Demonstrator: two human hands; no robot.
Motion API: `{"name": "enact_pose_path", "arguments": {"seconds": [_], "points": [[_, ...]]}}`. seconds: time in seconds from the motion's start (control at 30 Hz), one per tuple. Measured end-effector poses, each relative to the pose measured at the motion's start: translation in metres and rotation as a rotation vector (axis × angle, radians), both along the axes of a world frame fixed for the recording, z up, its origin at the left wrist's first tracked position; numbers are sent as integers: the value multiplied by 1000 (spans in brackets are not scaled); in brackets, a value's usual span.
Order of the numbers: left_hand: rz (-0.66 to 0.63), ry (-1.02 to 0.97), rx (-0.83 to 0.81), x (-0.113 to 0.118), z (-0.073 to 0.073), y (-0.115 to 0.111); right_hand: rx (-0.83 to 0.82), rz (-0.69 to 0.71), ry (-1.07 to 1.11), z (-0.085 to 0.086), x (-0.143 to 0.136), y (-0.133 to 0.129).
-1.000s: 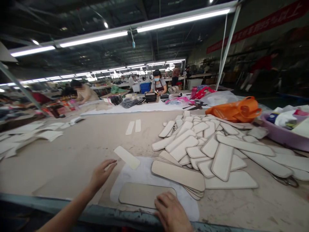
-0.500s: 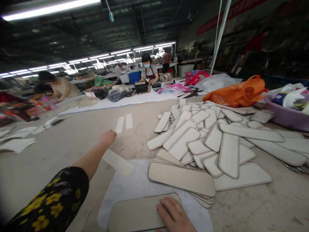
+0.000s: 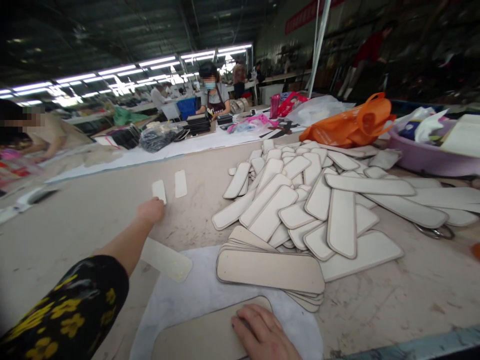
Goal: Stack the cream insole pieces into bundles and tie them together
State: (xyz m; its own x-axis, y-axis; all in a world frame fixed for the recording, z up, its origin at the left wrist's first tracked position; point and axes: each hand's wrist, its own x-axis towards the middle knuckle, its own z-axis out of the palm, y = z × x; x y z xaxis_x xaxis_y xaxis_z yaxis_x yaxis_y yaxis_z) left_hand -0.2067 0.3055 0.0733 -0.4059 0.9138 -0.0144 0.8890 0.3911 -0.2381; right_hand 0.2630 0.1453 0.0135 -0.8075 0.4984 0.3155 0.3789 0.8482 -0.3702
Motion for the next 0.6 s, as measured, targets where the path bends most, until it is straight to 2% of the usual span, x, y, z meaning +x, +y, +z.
{"name": "enact_pose_path", "arguments": {"seconds": [0.13, 0.23, 0.3, 0.4, 0.47, 0.53, 0.6], "points": [[1, 49, 138, 20, 25, -26, -156, -55, -3, 10, 0, -8], [-32, 73, 281, 41, 58, -61, -282, -97, 6, 19, 0, -15], [-84, 13, 448, 58, 82, -93, -344, -119, 29, 24, 1, -20], [-177, -273, 692, 88, 114, -152, -380, -136, 82, 30, 2, -24], [-167, -590, 766, 109, 129, -192, -386, -149, 148, 31, 4, -25], [-142, -913, 813, 130, 138, -228, -399, -170, 247, 30, 5, -25], [-126, -1151, 817, 152, 143, -258, -443, -215, 380, 28, 7, -24]]}}
